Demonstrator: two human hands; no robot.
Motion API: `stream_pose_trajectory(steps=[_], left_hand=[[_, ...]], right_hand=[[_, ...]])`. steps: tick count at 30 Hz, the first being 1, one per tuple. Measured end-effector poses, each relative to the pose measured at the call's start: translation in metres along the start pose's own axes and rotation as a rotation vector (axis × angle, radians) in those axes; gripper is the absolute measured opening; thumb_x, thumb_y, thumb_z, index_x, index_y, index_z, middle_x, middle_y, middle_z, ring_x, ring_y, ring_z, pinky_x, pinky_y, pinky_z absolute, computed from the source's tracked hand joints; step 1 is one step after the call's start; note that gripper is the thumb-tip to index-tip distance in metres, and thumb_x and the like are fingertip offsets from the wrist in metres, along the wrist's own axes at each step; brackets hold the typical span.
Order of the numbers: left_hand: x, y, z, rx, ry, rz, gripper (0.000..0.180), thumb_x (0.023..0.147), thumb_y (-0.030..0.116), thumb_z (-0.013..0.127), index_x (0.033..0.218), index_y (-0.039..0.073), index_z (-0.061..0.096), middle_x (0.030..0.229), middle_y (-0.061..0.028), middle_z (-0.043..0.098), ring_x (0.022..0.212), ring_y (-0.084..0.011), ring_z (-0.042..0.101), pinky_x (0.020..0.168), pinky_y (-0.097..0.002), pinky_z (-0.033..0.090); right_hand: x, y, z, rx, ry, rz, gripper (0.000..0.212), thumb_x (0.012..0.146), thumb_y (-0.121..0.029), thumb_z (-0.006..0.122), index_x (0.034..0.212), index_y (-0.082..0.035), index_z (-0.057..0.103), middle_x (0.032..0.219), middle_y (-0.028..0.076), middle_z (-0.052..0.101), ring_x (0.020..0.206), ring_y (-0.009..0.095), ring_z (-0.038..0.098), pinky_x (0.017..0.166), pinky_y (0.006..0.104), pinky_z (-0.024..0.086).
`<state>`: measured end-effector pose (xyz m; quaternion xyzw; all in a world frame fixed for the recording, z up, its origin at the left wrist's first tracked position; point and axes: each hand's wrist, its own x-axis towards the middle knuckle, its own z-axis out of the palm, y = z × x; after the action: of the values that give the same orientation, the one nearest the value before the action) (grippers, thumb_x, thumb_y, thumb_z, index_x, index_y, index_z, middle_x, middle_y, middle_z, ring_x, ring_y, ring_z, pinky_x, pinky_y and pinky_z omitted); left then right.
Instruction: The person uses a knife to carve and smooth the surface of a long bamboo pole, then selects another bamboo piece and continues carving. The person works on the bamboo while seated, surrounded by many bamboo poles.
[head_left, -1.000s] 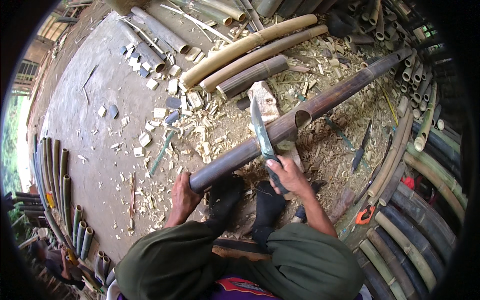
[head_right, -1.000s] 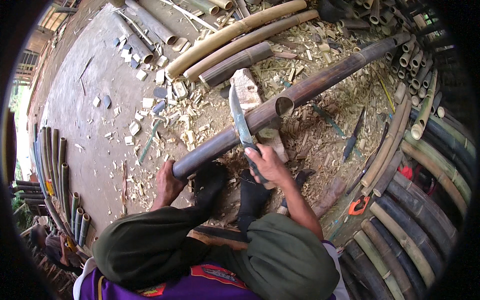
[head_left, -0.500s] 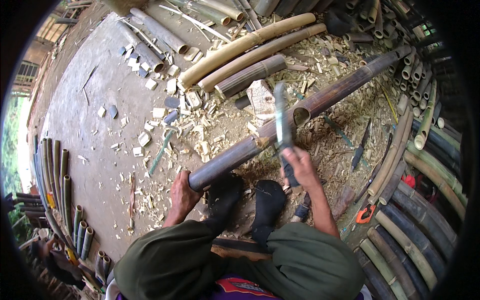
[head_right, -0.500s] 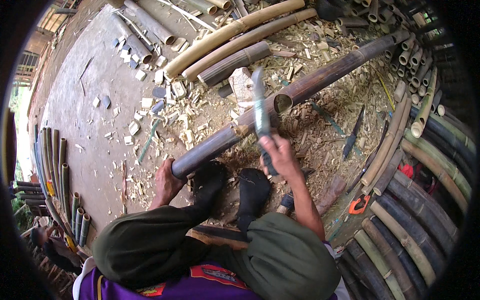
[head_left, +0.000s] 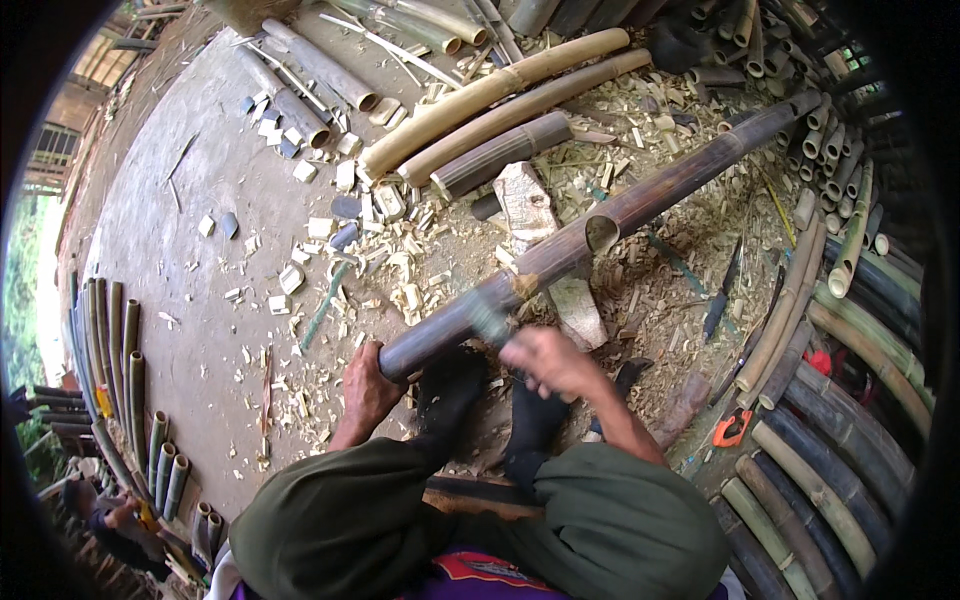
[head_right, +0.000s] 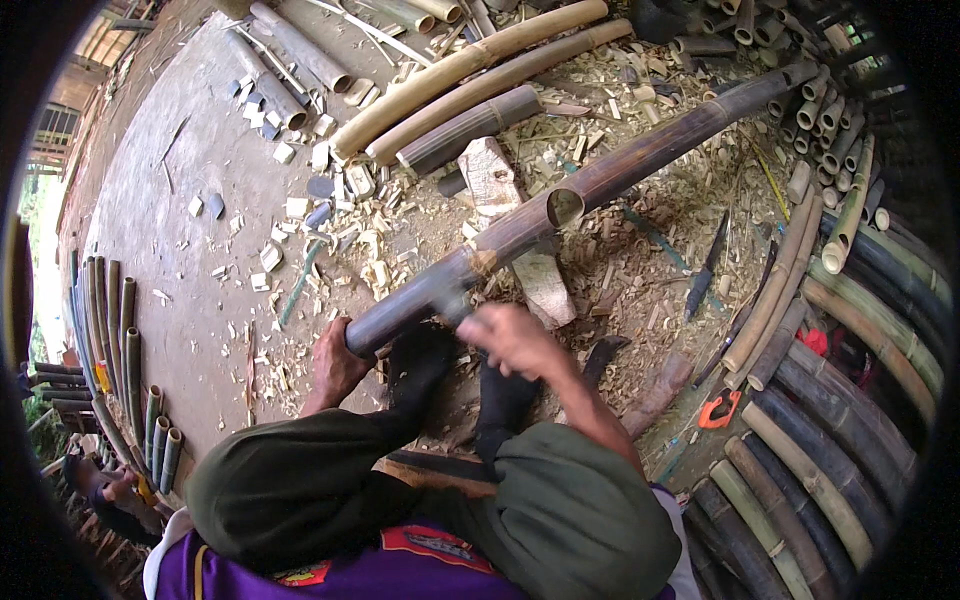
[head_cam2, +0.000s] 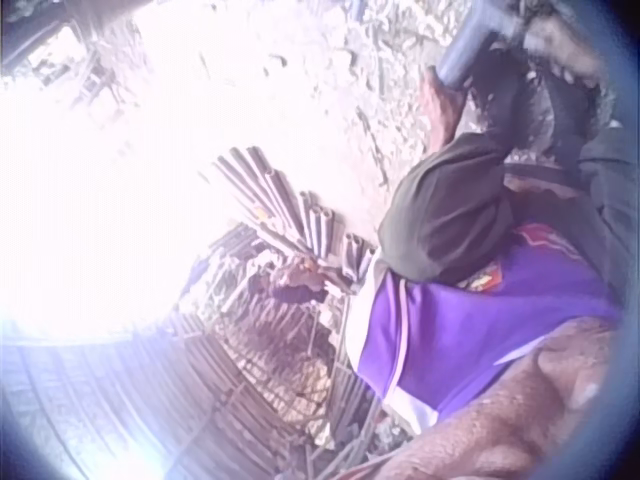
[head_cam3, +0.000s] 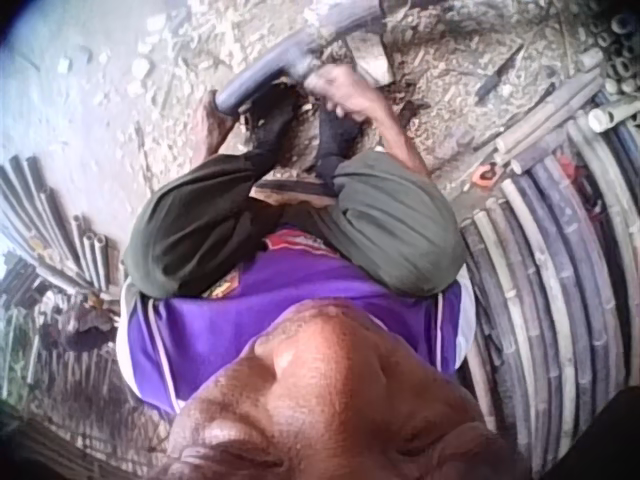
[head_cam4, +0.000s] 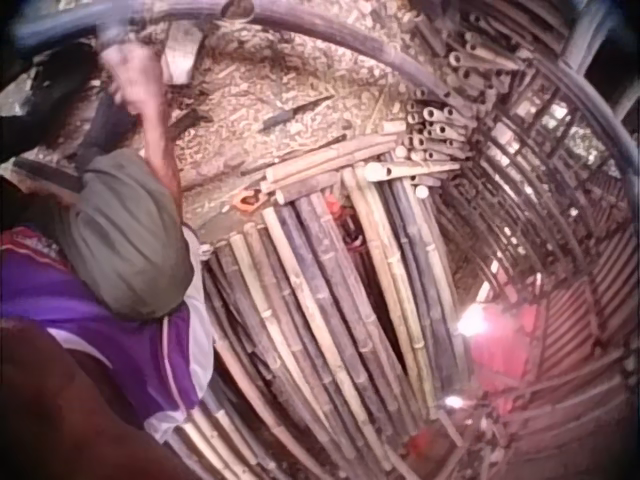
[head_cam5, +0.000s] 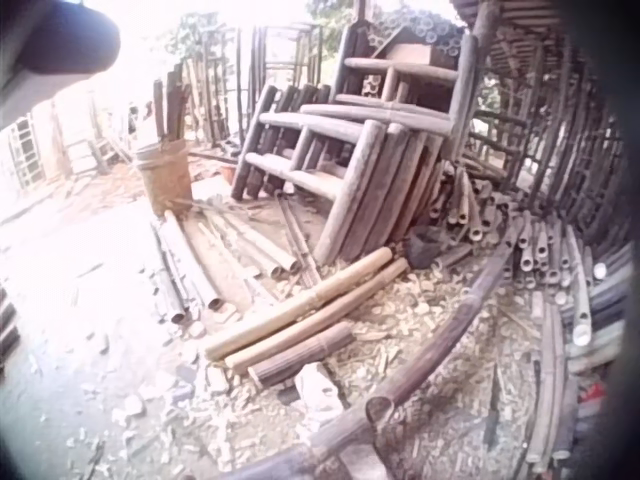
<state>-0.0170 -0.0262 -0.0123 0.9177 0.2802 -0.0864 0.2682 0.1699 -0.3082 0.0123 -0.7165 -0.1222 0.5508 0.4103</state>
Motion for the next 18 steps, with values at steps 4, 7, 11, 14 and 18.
stream_pose_trajectory(steps=[4, 7, 11, 14, 18], left_hand=[[0.003, -0.005, -0.002, -0.027, -0.053, 0.021, 0.059, 0.072, 0.037, 0.093, 0.109, -0.002, 0.067, 0.101, -0.0250, 0.071, 0.096, -0.0436, 0.071, 0.086, -0.0508, 0.055], [0.015, 0.000, -0.017, -0.070, -0.193, -0.014, 0.054, 0.069, 0.034, 0.090, 0.104, -0.002, 0.070, 0.092, -0.0265, 0.074, 0.091, -0.0423, 0.074, 0.085, -0.0488, 0.057], [0.021, 0.002, -0.023, -0.094, -0.254, -0.030, 0.051, 0.065, 0.027, 0.088, 0.103, -0.003, 0.069, 0.090, -0.0266, 0.074, 0.088, -0.0427, 0.074, 0.084, -0.0484, 0.058], [0.020, -0.002, -0.021, -0.090, -0.263, -0.016, 0.049, 0.063, 0.023, 0.085, 0.102, -0.003, 0.070, 0.088, -0.0261, 0.074, 0.086, -0.0423, 0.074, 0.083, -0.0474, 0.059], [0.021, -0.004, -0.029, -0.124, -0.302, -0.034, 0.050, 0.061, 0.022, 0.084, 0.102, -0.004, 0.071, 0.089, -0.0265, 0.074, 0.085, -0.0417, 0.075, 0.082, -0.0462, 0.059]], right_hand=[[-0.002, -0.011, 0.026, 0.200, -0.005, -0.083, 0.054, 0.106, -0.054, 0.058, 0.110, -0.001, 0.062, 0.067, 0.002, 0.061, 0.049, 0.012, 0.060, 0.044, 0.0300, 0.050], [-0.009, -0.008, -0.004, 0.402, 0.342, -0.193, 0.049, 0.107, -0.050, 0.058, 0.111, -0.001, 0.061, 0.067, 0.005, 0.063, 0.047, 0.012, 0.060, 0.041, 0.0277, 0.051], [-0.013, 0.004, -0.039, 0.407, 0.511, -0.229, 0.045, 0.108, -0.048, 0.057, 0.107, -0.003, 0.060, 0.066, 0.005, 0.063, 0.045, 0.012, 0.059, 0.041, 0.0266, 0.050], [-0.005, 0.016, -0.022, 0.193, 0.275, -0.120, 0.045, 0.108, -0.047, 0.058, 0.108, -0.002, 0.060, 0.066, 0.005, 0.063, 0.045, 0.012, 0.058, 0.041, 0.0271, 0.050], [-0.012, 0.004, -0.041, 0.301, 0.282, -0.153, 0.047, 0.107, -0.049, 0.058, 0.105, -0.002, 0.062, 0.064, 0.004, 0.062, 0.045, 0.012, 0.059, 0.041, 0.0281, 0.049]])
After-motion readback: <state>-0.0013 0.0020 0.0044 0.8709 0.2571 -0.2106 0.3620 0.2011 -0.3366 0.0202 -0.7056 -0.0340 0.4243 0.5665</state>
